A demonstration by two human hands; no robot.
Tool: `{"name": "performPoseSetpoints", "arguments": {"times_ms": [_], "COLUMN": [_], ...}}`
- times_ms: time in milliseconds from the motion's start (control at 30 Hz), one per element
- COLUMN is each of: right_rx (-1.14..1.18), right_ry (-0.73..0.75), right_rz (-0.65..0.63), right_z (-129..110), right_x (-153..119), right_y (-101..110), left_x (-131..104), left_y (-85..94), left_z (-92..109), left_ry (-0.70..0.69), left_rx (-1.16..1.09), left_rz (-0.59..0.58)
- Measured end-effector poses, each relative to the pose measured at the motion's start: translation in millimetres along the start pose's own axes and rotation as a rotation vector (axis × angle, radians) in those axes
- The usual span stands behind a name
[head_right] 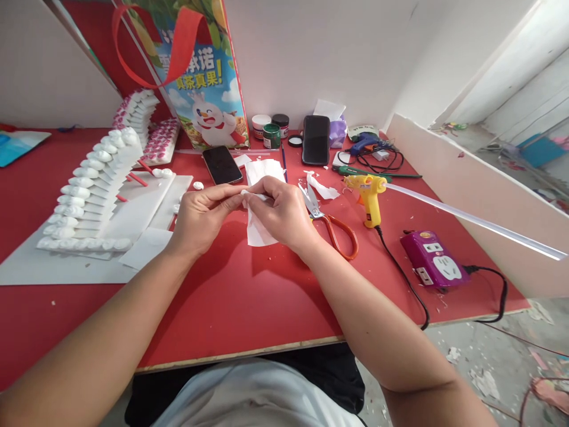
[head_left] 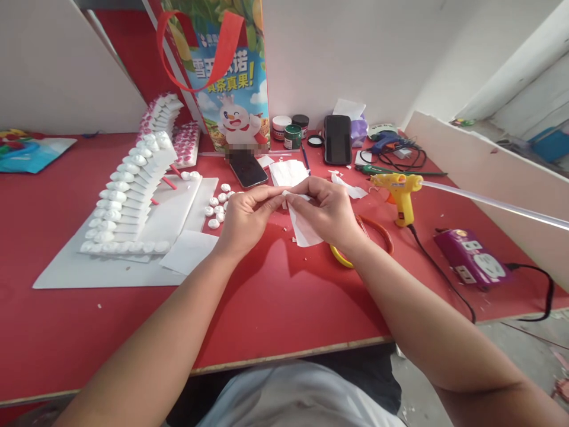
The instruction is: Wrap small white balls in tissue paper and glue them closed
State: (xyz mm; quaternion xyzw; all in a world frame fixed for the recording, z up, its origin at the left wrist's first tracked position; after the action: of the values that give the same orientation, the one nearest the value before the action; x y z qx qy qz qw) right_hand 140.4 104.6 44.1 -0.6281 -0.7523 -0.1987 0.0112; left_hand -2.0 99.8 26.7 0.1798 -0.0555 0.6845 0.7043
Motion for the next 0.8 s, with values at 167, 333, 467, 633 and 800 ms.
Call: {"name": "performPoseSetpoints", "arguments": {"times_ms": [167, 333, 467, 633, 800], "right_rx": [-0.138, 0.167, 0.659, 0.921, 0.964], "right_ry": [0.031, -0.309, -0.782, -0.78, -0.761], "right_rz": [0.049, 0.031, -0.175, -0.35, -0.457], "right_z": [-6, 28, 60, 44, 35], "right_x": [-3, 7, -8, -17, -22], "right_y": [1, 14, -15, -46, -55], "left_x": [-2, 0, 1, 0, -1], "left_y": [1.5, 6.3, 5.5, 6.6, 3.5], "left_z": [14, 8, 10, 16, 24], "left_ry": [-0.085, -0.029, -0.034, -0.079, -0.144], "left_rx": [0.128, 0.099, 0.052, 0.101, 0.174], "left_rz": [0.07, 0.079, 0.027, 0.027, 0.023]}}
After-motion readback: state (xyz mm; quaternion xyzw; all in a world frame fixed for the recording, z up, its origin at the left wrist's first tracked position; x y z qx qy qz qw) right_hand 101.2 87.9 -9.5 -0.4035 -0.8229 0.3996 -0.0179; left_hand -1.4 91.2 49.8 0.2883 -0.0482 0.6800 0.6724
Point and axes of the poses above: each hand's wrist, its own x-axis towards the middle knuckle, its own y-axis out of the back of the hand, z = x × y, the point moved 10 cm from there along x, towards the middle knuckle, and after that the axes turned 3 degrees about x, right-handed, at the moved point
